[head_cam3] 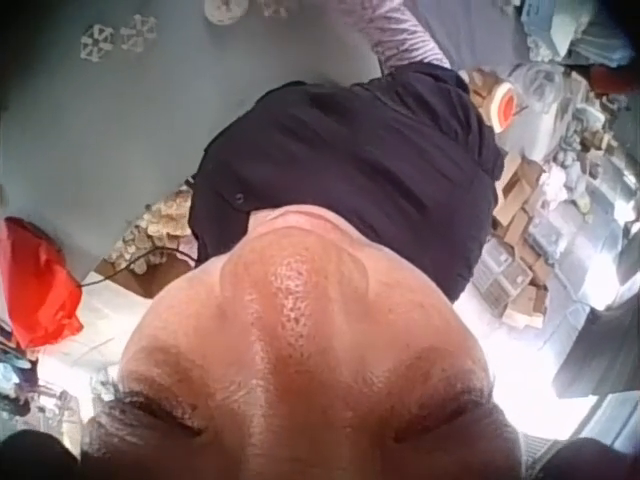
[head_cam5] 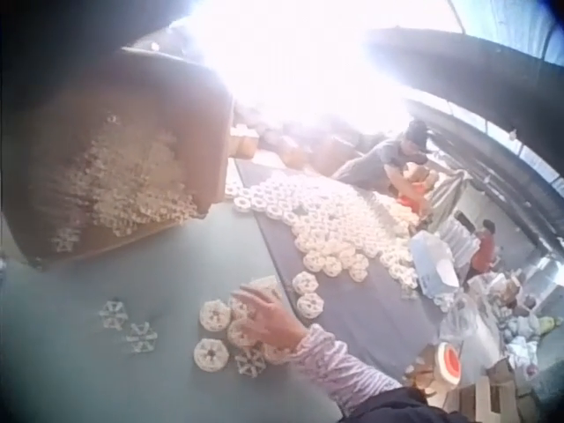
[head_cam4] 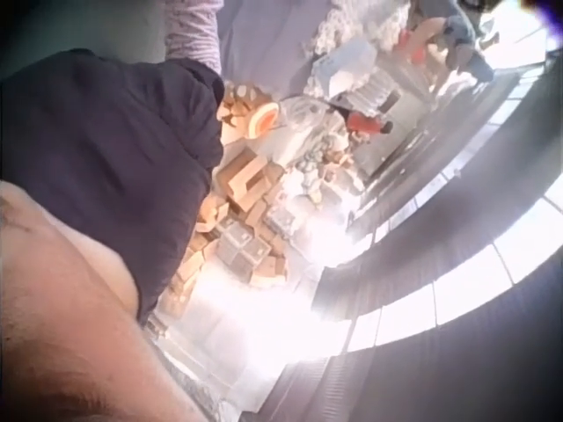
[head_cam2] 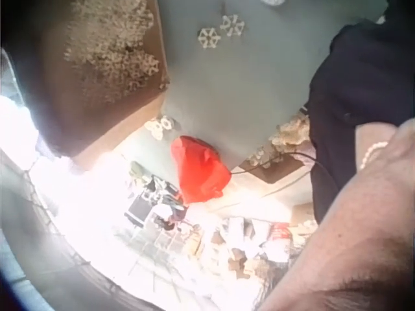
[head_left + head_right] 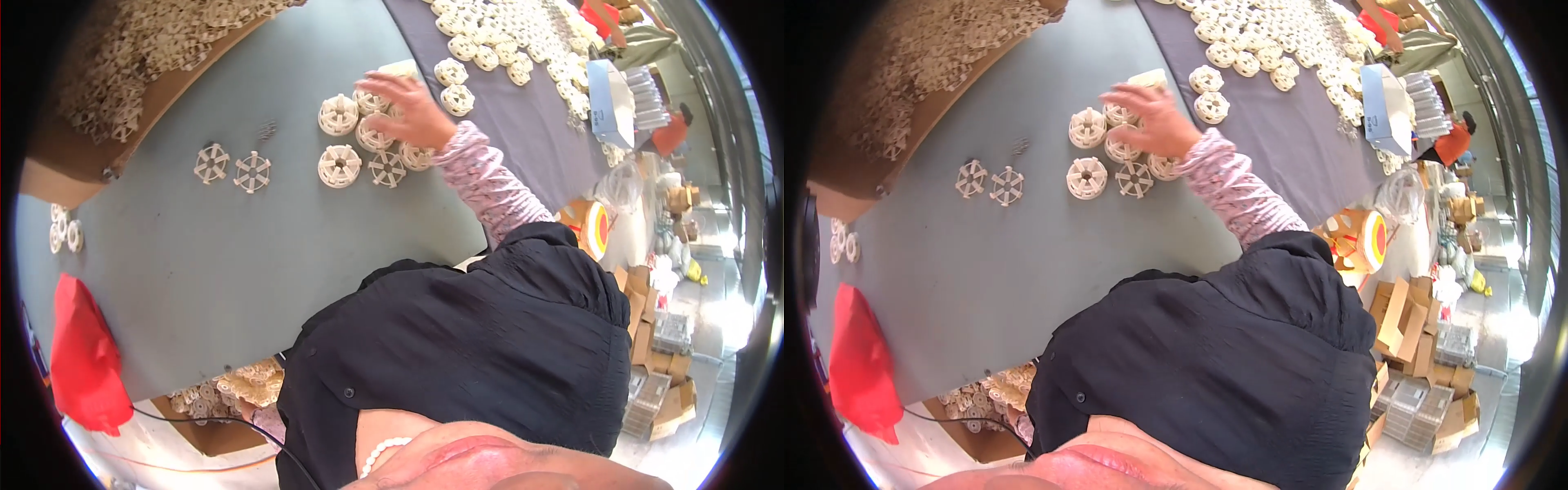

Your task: The person sorts and arranges white plastic mechanical parts by hand, taking them from a box and placing them onto a table.

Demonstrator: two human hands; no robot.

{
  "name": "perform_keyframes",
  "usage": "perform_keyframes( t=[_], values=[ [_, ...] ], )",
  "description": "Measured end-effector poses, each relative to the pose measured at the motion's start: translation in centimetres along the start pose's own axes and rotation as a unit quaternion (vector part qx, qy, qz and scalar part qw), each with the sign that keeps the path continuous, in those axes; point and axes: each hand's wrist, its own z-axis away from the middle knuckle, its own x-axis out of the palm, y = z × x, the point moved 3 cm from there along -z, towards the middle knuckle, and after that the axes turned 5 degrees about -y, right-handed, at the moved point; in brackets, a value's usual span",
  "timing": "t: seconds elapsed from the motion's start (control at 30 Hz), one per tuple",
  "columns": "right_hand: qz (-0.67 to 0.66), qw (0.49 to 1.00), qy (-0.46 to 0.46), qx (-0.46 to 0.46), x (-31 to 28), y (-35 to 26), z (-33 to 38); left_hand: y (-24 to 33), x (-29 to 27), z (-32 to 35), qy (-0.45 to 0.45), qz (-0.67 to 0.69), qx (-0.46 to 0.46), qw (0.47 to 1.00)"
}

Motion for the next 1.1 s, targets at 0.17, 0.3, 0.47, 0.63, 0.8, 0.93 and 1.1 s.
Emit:
perform_keyframes(
  t=[0.17, 0.3, 0.47, 0.63, 0.8, 0.93, 1.1],
  values=[
    [0.032, 0.952, 0.212, 0.219, -5.5, 15.9, 1.6, 0.1, -3.5, 1.8, 0.147, -0.064, 0.105, 0.981],
    [0.171, 0.89, 0.12, 0.405, -6.3, 24.6, 2.4, 16.0, -9.9, 11.1, 0.19, 0.113, 0.329, 0.918],
    [0.088, 0.93, 0.12, 0.337, -4.1, 29.4, 2.4, 32.7, -9.4, 20.5, 0.06, 0.153, 0.549, 0.819],
    [-0.009, 0.977, 0.117, 0.178, -2.1, 20.8, 2.8, 45.5, -4.7, 28.7, -0.238, 0.183, 0.67, 0.679],
    [-0.082, 0.989, 0.1, 0.065, -3.3, 12.1, 6.5, 50.3, 0.2, 32.9, -0.268, 0.166, 0.702, 0.639],
    [-0.12, 0.964, 0.222, 0.08, -5.5, 7.9, 13.5, 51.3, 2.4, 32.8, -0.288, 0.185, 0.688, 0.64],
    [-0.105, 0.975, 0.152, 0.12, -4.3, 3.8, 17.4, 53.5, 0.4, 32.8, -0.241, 0.247, 0.683, 0.644]
  ],
)
